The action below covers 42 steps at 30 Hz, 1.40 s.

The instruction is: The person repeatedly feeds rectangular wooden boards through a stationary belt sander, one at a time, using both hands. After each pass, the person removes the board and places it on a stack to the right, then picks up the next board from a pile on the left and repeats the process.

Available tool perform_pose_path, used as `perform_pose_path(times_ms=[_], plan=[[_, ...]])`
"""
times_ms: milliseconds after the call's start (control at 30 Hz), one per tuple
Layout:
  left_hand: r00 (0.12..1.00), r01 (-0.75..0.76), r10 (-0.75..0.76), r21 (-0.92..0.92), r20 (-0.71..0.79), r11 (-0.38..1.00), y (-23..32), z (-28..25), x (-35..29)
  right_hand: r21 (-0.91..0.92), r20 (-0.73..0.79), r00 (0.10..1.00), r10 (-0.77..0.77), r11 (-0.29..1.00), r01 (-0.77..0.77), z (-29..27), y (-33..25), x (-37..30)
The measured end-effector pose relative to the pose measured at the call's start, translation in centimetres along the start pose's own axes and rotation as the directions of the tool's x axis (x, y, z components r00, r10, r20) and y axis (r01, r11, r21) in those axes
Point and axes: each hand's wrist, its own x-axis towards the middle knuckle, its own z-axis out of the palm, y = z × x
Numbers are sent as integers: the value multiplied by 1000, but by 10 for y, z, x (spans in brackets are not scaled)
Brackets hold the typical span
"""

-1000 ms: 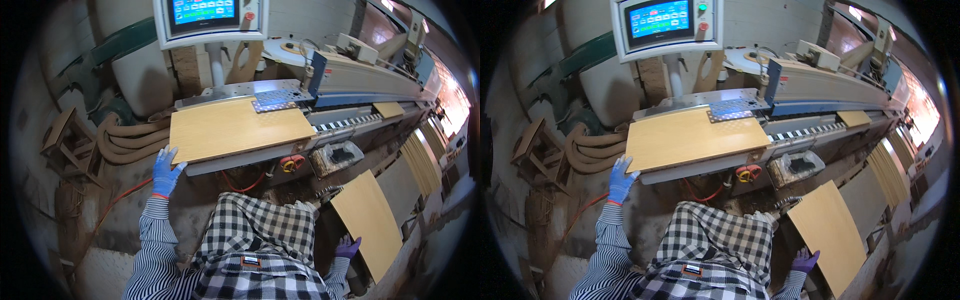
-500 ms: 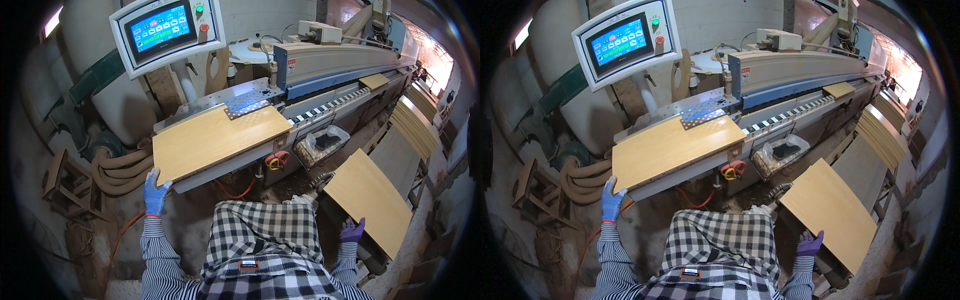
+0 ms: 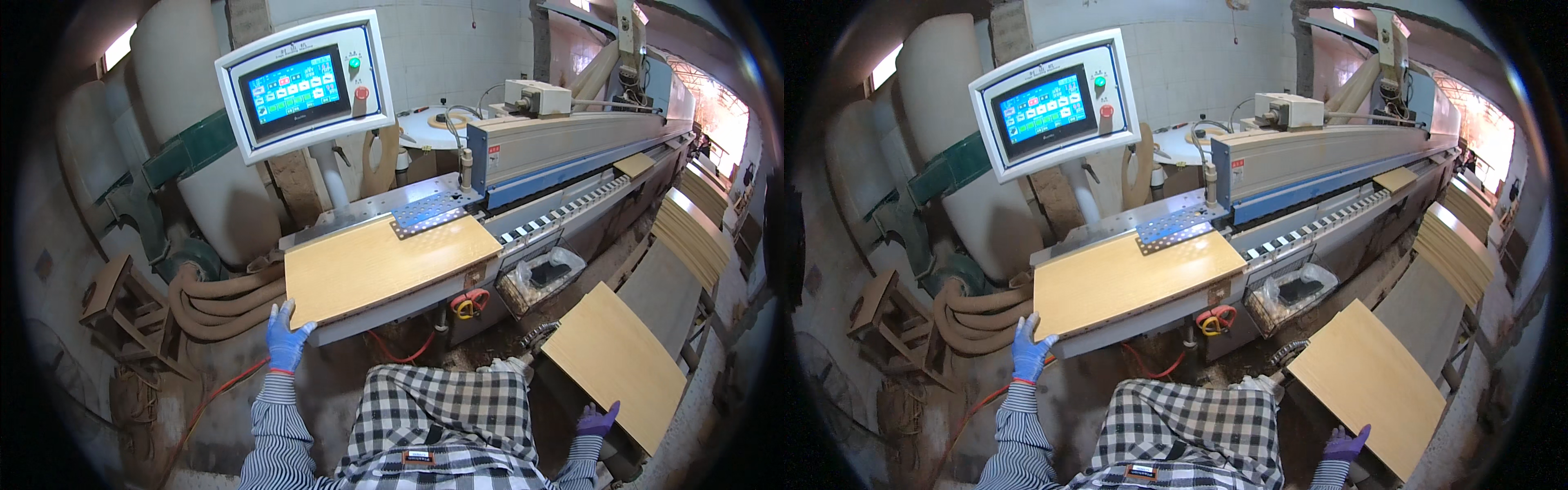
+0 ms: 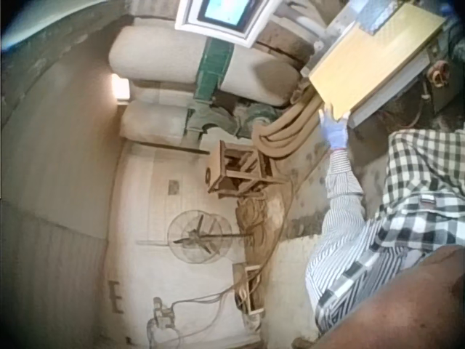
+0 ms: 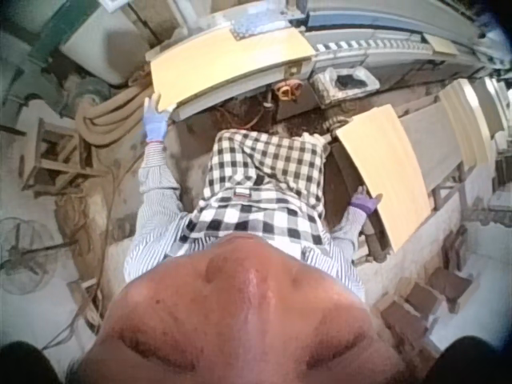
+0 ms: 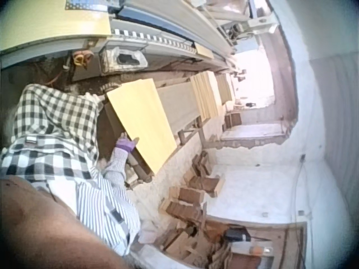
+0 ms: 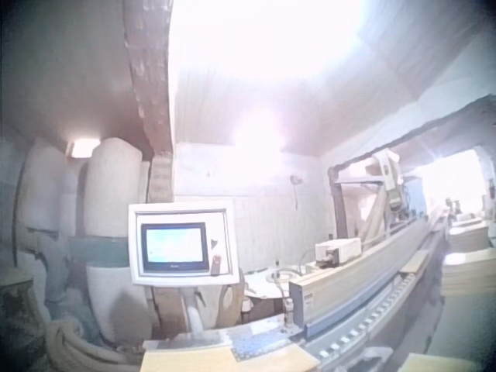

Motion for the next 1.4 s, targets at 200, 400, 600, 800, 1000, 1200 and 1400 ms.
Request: perform_pose_path(times_ms=[200,400,600,800,1000,1200,1400], plan=[[998,-48,51,99,-29,994,10,16,1,101,-32,996,-85,991,88,-25,-6,28],[980,-198,191,181,54,963,43,50,6,171,59,985,-161,974,149,-58,-16,67],[880,-451,412,143,237,881,49,68,14,214,-22,978,-206,955,205,-34,-33,17],[897,-385,374,-1,237,923,60,61,1,163,99,959,-264,955,246,-59,-55,6],[943,-268,284,-112,173,957,66,37,-31,-37,262,913,-314,942,334,-30,-45,-51],[843,-479,486,-91,228,873,103,21,-76,-109,658,749,-72,976,189,60,11,-90],[807,-572,487,236,336,785,104,-5,-99,-169,978,189,89,866,471,161,115,-147]])
